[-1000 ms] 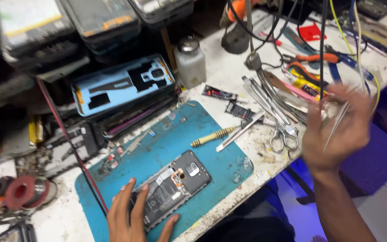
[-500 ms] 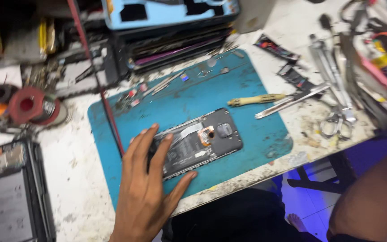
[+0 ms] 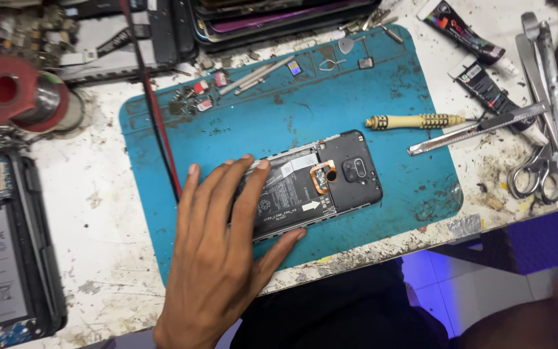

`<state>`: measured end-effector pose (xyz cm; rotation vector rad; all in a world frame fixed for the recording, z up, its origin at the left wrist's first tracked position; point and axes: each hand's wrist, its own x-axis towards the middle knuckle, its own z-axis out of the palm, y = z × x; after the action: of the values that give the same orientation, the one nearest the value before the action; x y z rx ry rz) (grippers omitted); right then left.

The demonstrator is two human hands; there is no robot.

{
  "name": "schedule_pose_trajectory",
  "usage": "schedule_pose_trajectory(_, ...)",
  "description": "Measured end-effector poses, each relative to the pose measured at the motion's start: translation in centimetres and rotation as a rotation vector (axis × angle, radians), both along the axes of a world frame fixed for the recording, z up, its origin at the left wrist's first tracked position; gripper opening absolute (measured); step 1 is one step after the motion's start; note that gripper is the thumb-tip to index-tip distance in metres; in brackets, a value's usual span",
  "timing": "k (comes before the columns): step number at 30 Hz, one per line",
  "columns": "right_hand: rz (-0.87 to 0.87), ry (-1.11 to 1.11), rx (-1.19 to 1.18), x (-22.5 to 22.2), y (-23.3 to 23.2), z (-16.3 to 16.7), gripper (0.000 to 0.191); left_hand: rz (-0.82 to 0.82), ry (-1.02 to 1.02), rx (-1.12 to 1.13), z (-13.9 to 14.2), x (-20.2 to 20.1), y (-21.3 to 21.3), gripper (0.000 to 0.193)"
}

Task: The person disassembles a smartphone on a repair mat, using a screwdriver to remove screws from the back of the device and setting the screws aside. They reposition the phone repeatedly, then use tweezers to work on small components inside the opened phone.

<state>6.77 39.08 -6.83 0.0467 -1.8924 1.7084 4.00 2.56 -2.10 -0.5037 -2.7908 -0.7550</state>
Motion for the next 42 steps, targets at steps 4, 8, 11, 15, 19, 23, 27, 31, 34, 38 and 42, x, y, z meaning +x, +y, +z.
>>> schedule_pose_trajectory(4,0.188,-0.070,-0.004,2.4,-2.8,-1.6,0.024,-0.013,-0.024,0.032,0.0,0.3,-0.3,0.086)
schedule_pose_trajectory(8,0.173,-0.136,0.287,2.8,-5.4,-1.6,0.026,-0.012,-0.039,0.053,0.0,0.4,-0.2,0.092)
schedule_pose_trajectory(11,0.161,-0.183,0.418,2.5,-6.5,-0.6,0.023,-0.030,0.006,-0.004,0.1,0.2,0.5,0.094)
schedule_pose_trajectory(15,0.129,-0.159,0.230,1.9,-7.6,0.2,0.024,-0.033,-0.038,-0.068,0.0,-0.1,2.1,0.093)
schedule_pose_trajectory(19,0.120,-0.183,0.355,1.4,-7.9,1.2,0.019,-0.067,-0.067,-0.060,0.0,-0.2,2.2,0.088)
schedule_pose_trajectory(23,0.223,-0.225,0.503,0.6,-7.5,2.6,0.018,-0.102,-0.050,0.027,0.0,0.0,1.7,0.092)
schedule_pose_trajectory(27,0.329,-0.228,0.534,0.0,-7.4,3.3,0.023,-0.129,-0.065,0.081,0.1,0.3,1.1,0.094)
schedule_pose_trajectory(31,0.359,-0.214,0.446,-0.3,-8.1,3.3,0.019,-0.134,-0.081,0.062,0.5,0.3,1.1,0.094)
schedule_pose_trajectory(34,0.392,-0.219,0.398,-0.4,-8.7,3.6,0.018,-0.135,-0.094,0.057,0.5,0.2,1.8,0.100)
schedule_pose_trajectory(38,0.406,-0.293,0.438,-0.3,-9.0,4.2,0.018,-0.122,-0.104,0.023,0.0,0.0,2.8,0.099)
schedule_pose_trajectory(42,0.424,-0.314,0.481,-0.3,-9.1,4.4,0.019,-0.133,-0.109,0.037,-0.1,-0.1,2.8,0.095)
